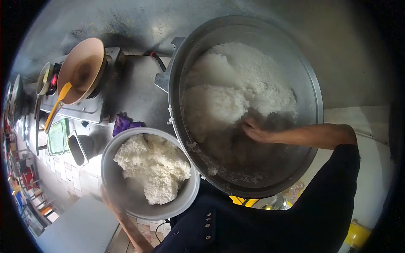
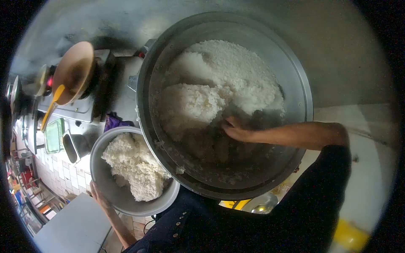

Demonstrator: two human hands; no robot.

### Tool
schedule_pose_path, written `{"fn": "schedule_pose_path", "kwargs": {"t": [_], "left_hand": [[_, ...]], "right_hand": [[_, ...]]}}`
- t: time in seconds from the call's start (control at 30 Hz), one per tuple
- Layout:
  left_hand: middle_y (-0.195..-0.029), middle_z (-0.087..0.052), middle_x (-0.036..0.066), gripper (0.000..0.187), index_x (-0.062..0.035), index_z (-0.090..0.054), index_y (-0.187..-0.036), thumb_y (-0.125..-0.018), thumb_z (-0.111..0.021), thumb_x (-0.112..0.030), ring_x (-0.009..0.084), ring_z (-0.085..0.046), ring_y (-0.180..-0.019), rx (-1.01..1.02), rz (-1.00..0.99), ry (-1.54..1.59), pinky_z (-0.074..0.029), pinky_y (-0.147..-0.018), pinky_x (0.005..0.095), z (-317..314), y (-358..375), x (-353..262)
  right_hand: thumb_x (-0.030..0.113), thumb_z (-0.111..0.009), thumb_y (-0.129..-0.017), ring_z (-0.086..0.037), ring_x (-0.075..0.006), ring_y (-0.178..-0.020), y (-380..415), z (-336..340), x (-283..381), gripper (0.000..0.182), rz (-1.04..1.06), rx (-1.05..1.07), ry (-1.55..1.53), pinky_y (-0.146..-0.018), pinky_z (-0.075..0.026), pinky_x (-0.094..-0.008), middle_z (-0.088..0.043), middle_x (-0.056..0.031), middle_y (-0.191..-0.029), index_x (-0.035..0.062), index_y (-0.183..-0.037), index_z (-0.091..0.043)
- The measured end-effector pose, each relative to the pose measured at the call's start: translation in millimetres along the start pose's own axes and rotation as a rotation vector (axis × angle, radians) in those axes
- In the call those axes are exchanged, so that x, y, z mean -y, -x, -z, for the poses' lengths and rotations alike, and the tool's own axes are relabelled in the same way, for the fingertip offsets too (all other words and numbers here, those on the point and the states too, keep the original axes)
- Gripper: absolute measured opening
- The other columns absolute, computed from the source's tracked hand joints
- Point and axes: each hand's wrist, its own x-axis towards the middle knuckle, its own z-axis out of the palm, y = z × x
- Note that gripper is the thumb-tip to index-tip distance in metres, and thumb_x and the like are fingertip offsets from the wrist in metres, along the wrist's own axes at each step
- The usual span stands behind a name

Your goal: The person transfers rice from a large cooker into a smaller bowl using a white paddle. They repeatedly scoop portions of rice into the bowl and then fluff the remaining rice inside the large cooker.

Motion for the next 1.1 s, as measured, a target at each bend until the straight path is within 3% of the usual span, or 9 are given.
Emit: {"fn": "schedule_pose_path", "kwargs": {"t": [0.1, 0.23, 0.3, 0.5, 0.63, 0.73, 0.83, 1.0, 1.1], "left_hand": [[-0.123, -0.054, 0.012, 0.044, -0.0003, -0.052, -0.126, -0.100, -0.044, -0.035, 0.0184, -0.050, -0.109, 0.065, 0.239, 0.388, -0.041, -0.093, 0.0317, 4.5, 0.6, -16.0], [-0.122, -0.055, 0.012, 0.047, -0.0002, -0.050, -0.130, -0.100, -0.045, -0.036, 0.0189, -0.051, -0.109, 0.006, 0.301, 0.398, -0.041, -0.094, 0.0317, -1.1, 6.2, -12.4], [-0.129, -0.051, 0.021, 0.043, 0.0000, -0.050, -0.130, -0.096, -0.049, -0.027, 0.0344, -0.051, -0.117, -0.120, 0.049, 0.054, -0.042, -0.096, 0.0419, -5.9, 9.3, 8.0], [-0.123, -0.054, 0.015, 0.047, 0.0037, -0.050, -0.128, -0.100, -0.045, -0.034, 0.0226, -0.050, -0.115, -0.229, 0.305, 0.167, -0.038, -0.098, 0.0338, -8.5, 6.0, -13.4], [-0.113, -0.056, 0.010, 0.045, 0.0037, -0.052, -0.123, -0.100, -0.043, -0.034, 0.0185, -0.051, -0.105, -0.159, 0.300, 0.279, -0.038, -0.093, 0.0307, -7.7, 0.0, -26.0], [-0.104, -0.056, 0.006, 0.041, 0.0028, -0.054, -0.116, -0.101, -0.042, -0.034, 0.0144, -0.049, -0.096, -0.102, 0.278, 0.293, -0.038, -0.088, 0.0281, -6.7, -1.6, -39.3], [-0.100, -0.057, 0.004, 0.038, 0.0019, -0.055, -0.112, -0.101, -0.041, -0.032, 0.0126, -0.049, -0.093, -0.109, 0.254, 0.351, -0.038, -0.085, 0.0272, -8.7, 0.9, -41.2], [-0.118, -0.054, 0.008, 0.041, 0.0011, -0.055, -0.123, -0.100, -0.046, -0.032, 0.0159, -0.049, -0.109, -0.149, 0.296, 0.406, -0.037, -0.096, 0.0286, -8.8, 0.3, 8.7], [-0.136, -0.046, 0.010, 0.048, -0.0002, -0.050, -0.133, -0.097, -0.053, -0.033, 0.0190, -0.046, -0.123, -0.211, 0.336, 0.275, -0.033, -0.105, 0.0314, -0.5, 5.5, 22.3]], "right_hand": [[0.037, -0.048, -0.093, -0.046, -0.0313, -0.119, -4.3, -13.7, -18.2, 0.047, 0.083, -0.142, 0.025, -0.100, -0.036, -0.0402, -0.049, -0.0198, -0.125, -0.0003, -0.122, -0.052], [0.038, -0.047, -0.094, -0.038, -0.0310, -0.127, -8.4, -14.8, -29.1, 0.051, -0.036, -0.162, -0.120, -0.105, -0.031, -0.0389, -0.042, -0.0199, -0.133, 0.0009, -0.128, -0.048], [0.040, -0.050, -0.093, -0.048, -0.0267, -0.114, -0.4, -2.6, -17.0, 0.046, -0.037, -0.154, -0.276, -0.097, -0.040, -0.0375, -0.050, -0.0154, -0.121, 0.0025, -0.120, -0.052], [0.039, -0.055, -0.091, -0.049, -0.0110, -0.080, 8.5, 19.7, -14.6, 0.032, -0.140, 0.073, -0.637, -0.071, -0.046, -0.0294, -0.052, -0.0036, -0.083, 0.0069, -0.094, -0.056], [0.034, -0.051, -0.093, -0.052, -0.0170, -0.082, 2.3, 16.8, -6.1, 0.031, -0.091, 0.068, -0.404, -0.076, -0.046, -0.0340, -0.055, -0.0072, -0.083, 0.0044, -0.094, -0.057], [0.024, -0.045, -0.094, -0.053, -0.0293, -0.102, -8.7, -20.5, -52.2, 0.034, 0.275, -0.180, -0.009, -0.092, -0.040, -0.0416, -0.058, -0.0143, -0.108, -0.0038, -0.110, -0.055], [0.026, -0.046, -0.095, -0.051, -0.0296, -0.108, -0.4, -0.3, -14.3, 0.038, 0.071, -0.006, -0.079, -0.095, -0.038, -0.0414, -0.054, -0.0149, -0.118, -0.0030, -0.119, -0.051], [0.036, -0.048, -0.095, -0.055, -0.0211, -0.085, 7.2, 6.9, -10.7, 0.040, 0.027, -0.095, -0.394, -0.070, -0.047, -0.0334, -0.054, -0.0114, -0.097, -0.0002, -0.111, -0.055], [0.039, -0.051, -0.093, -0.048, -0.0122, -0.061, 12.3, 27.2, 1.8, 0.035, -0.131, 0.085, -0.576, -0.048, -0.037, -0.0262, -0.050, -0.0060, -0.077, 0.0037, -0.094, -0.055]]}}
